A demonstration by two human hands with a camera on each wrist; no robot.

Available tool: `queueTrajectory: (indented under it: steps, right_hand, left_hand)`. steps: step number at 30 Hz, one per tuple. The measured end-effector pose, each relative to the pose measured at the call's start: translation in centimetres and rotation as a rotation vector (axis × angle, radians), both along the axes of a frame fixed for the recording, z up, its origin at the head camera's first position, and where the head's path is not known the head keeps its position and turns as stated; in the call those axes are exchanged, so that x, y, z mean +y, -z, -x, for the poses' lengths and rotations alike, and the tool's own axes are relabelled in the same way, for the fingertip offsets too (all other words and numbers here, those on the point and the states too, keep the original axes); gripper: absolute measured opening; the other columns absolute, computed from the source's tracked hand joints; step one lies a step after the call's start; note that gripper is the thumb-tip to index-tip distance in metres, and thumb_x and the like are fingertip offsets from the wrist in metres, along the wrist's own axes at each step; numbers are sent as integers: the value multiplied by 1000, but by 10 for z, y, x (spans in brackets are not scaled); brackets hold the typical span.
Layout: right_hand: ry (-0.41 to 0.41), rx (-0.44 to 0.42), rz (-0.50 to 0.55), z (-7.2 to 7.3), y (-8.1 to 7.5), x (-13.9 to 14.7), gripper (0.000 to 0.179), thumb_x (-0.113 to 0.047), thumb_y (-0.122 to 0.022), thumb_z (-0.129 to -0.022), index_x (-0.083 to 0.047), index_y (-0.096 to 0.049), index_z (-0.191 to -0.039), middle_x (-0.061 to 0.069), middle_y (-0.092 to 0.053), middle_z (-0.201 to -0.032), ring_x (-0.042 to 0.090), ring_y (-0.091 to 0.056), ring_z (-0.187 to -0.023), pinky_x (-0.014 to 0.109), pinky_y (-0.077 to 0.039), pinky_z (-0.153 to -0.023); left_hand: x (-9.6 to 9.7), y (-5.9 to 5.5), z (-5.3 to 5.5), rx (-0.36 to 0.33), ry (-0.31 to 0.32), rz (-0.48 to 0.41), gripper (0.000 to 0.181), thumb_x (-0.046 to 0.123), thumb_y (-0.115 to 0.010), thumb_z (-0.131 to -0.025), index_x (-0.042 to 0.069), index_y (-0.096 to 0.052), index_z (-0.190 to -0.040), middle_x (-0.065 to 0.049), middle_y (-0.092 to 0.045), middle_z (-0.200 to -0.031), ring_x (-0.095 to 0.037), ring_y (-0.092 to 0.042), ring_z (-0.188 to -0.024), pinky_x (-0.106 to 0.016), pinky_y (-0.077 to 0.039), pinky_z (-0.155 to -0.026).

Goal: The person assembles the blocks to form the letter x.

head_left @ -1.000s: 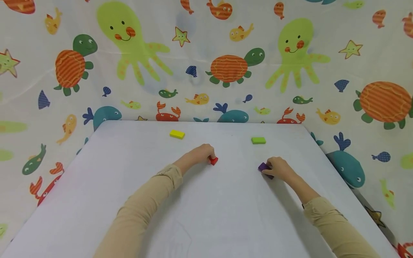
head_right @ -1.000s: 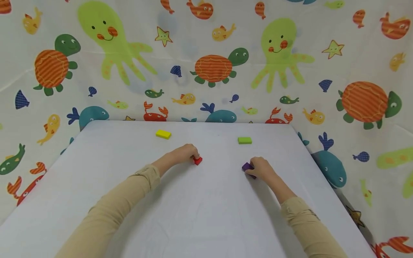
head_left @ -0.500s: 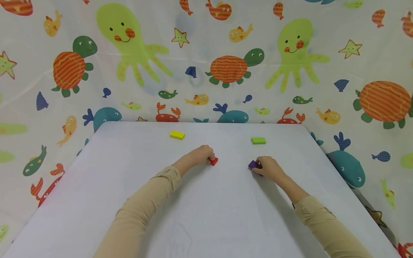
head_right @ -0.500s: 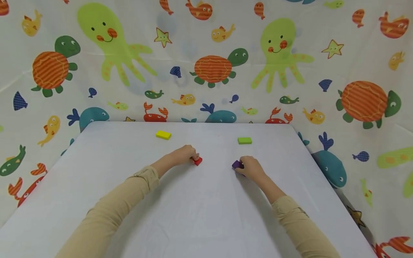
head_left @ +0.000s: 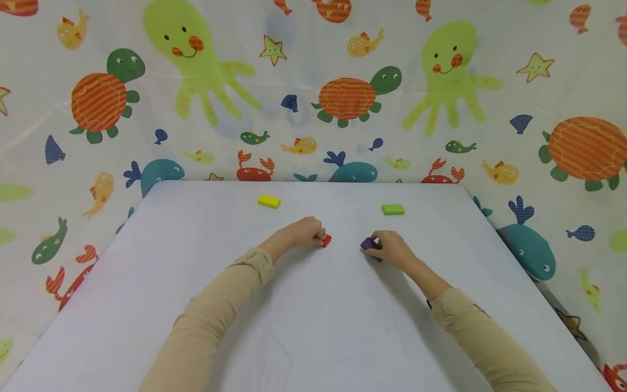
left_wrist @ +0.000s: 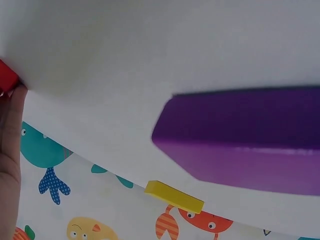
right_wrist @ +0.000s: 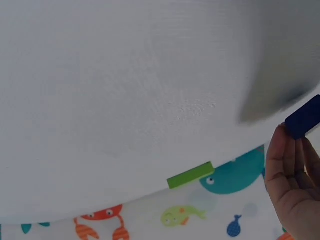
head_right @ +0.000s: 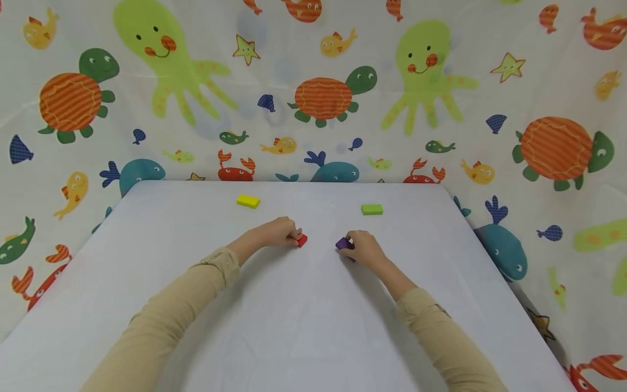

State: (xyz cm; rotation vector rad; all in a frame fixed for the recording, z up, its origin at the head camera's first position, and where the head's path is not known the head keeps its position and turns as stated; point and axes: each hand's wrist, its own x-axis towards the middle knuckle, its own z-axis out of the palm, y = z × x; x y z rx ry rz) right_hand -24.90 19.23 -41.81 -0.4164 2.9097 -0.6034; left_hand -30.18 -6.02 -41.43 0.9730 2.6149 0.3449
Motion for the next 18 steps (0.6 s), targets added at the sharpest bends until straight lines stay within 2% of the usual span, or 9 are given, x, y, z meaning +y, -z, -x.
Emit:
queueTrajectory:
  steps: [3, 10, 18]
  right_hand:
    - [-5, -2, -1, 0, 1, -4, 37, -19, -71, -84, 5, -62, -111, 14, -65, -86, 18, -57, -73, 27, -48, -62]
    - [-48, 5, 25, 0, 0, -13, 37, -20, -73, -82, 4, -64, -109, 12, -65, -82, 16, -54, -72, 27, -47, -63]
    - [-41, -29, 30, 3, 0, -23, 36, -20, -73, -82, 2, -64, -110, 12, -66, -85, 16, -53, -73, 25, -46, -64]
  left_hand:
    - [1, 2, 0, -2, -11, -7, 27, 13, -65, -88, 4, -68, -113, -11, -66, -104, -18, -52, -87, -27, -50, -86]
    - [2, 3, -2, 0, -31, -30, 25, 11, -66, -86, 3, -70, -110, -11, -68, -100, -17, -53, -84, -25, -51, -85]
    - [4, 3, -5, 18, -44, -65, 24, 10, -66, -86, 2, -71, -108, -12, -68, -100, -18, -55, -85, -27, -52, -87]
